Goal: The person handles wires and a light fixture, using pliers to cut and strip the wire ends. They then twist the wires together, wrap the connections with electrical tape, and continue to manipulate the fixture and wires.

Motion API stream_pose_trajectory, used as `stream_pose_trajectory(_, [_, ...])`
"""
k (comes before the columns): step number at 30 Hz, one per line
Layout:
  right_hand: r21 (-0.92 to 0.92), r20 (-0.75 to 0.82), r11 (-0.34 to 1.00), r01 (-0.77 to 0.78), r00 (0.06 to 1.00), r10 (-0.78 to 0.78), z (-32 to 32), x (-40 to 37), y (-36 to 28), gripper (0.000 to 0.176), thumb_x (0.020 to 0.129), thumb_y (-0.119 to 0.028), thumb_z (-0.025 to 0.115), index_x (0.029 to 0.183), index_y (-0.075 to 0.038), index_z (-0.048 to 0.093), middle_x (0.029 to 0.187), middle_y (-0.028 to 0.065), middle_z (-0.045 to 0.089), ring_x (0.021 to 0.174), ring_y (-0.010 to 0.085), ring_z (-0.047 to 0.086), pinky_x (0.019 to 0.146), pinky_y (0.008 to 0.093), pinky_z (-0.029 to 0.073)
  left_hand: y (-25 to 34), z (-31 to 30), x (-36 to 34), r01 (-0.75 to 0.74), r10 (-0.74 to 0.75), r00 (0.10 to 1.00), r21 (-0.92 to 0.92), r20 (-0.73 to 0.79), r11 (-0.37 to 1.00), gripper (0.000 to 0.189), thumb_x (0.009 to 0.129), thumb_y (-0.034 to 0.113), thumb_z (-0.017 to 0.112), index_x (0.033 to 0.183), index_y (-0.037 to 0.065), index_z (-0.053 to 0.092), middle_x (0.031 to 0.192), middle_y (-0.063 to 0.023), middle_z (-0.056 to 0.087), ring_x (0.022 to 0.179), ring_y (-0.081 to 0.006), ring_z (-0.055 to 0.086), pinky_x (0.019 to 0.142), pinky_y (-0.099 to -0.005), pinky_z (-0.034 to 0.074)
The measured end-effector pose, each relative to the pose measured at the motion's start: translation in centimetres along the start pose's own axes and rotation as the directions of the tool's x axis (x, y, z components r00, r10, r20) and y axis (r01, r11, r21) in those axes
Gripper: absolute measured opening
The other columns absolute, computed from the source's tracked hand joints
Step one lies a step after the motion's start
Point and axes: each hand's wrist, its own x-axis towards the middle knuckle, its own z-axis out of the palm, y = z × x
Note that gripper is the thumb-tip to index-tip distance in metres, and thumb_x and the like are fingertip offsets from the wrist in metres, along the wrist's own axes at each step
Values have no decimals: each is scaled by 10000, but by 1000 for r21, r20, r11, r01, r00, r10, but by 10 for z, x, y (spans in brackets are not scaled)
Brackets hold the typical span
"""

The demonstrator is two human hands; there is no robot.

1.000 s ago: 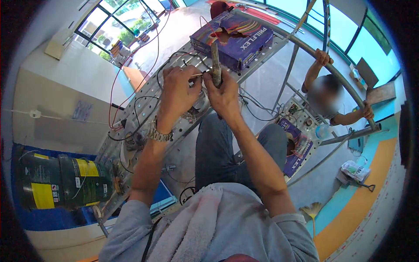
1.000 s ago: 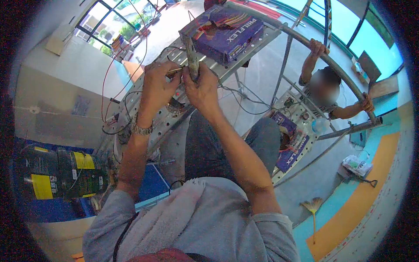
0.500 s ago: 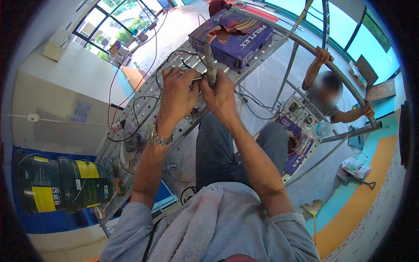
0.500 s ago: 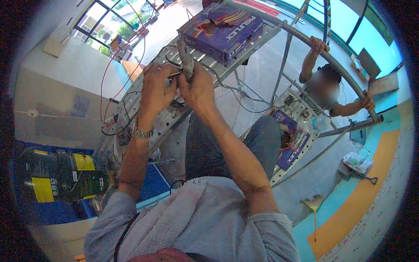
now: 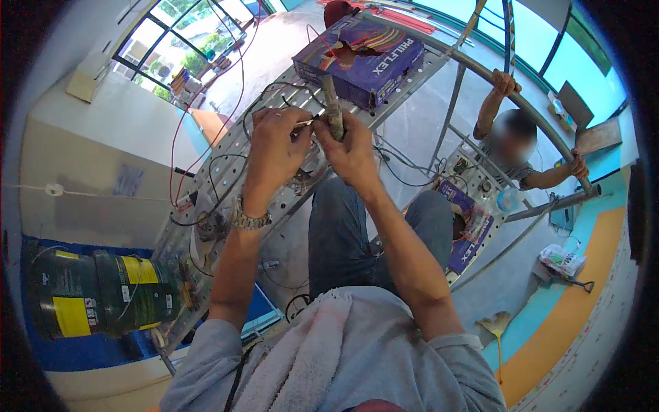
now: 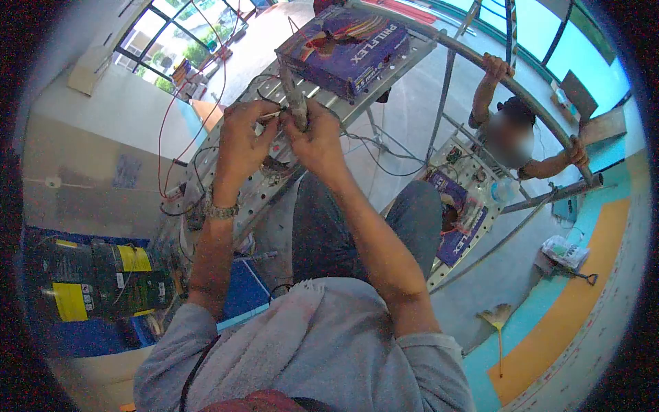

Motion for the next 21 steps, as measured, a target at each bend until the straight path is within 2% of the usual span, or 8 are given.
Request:
stream_pose_trajectory(3, [-36,-26,999,16,1000,-17,5,-1,3,271,901,-146,738,1063,53,650,890,253,717,832,401,720,753,459,542,-1,1,-1,-42,42,999,35,1,998,223,825,63,757,1042,64,707,928,-151,757,944,-369,701,972,-480,459])
stream_pose_trajectory(6, [-155,-41,985,76,996,-84,6,-2,0,272,886,-152,742,1034,49,636,878,259,714,827,425,721,738,471,542,0,-1,-3,-60,59,998,57,19,997,238,808,58,759,1040,65,702,945,-163,753,964,-376,688,992,-491,447])
stream_pose_trajectory(9, [-75,-44,997,14,999,-18,9,-3,-11,265,891,-157,740,1008,51,622,879,263,712,823,429,724,728,477,540,-2,-2,-4,-74,72,997,56,33,996,249,797,58,764,1038,64,702,949,-165,753,982,-376,683,1013,-500,434])
stream_pose_trajectory(12, [-46,-19,997,-67,998,66,5,-6,-31,265,913,-171,726,1015,53,630,876,265,709,801,387,732,722,467,546,-4,0,-6,-89,87,996,60,22,994,254,800,60,767,1046,62,702,956,-161,756,984,-375,687,1015,-495,438])
stream_pose_trajectory(15, [24,-93,999,45,995,-42,15,0,4,272,948,-207,726,1043,40,662,870,190,731,759,280,722,705,415,551,-7,2,-5,-60,60,998,4,-5,998,253,817,65,770,1059,58,700,963,-153,762,960,-362,702,1010,-476,448])
stream_pose_trajectory(18, [330,5,931,-153,987,160,4,-1,2,274,980,-235,720,1078,19,694,877,93,735,756,178,681,695,353,535,-3,-4,0,21,-20,1000,-100,16,995,244,850,50,776,1081,36,697,1036,-136,762,959,-321,730,946,-435,511])
stream_pose_trajectory(19, [323,11,929,-180,982,187,0,-2,-4,277,985,-244,724,1078,16,700,879,76,731,765,165,669,696,340,526,-1,-6,2,53,-49,998,-138,35,989,241,863,42,778,1089,26,696,1072,-130,761,964,-304,741,915,-419,540])
stream_pose_trajectory(21, [306,23,924,-230,972,234,-7,-6,-17,285,995,-263,731,1077,9,711,883,43,723,785,140,645,697,315,507,-1,-2,3,135,-131,991,-226,30,965,226,862,81,775,1067,50,686,998,-125,767,920,-310,736,969,-440,483])
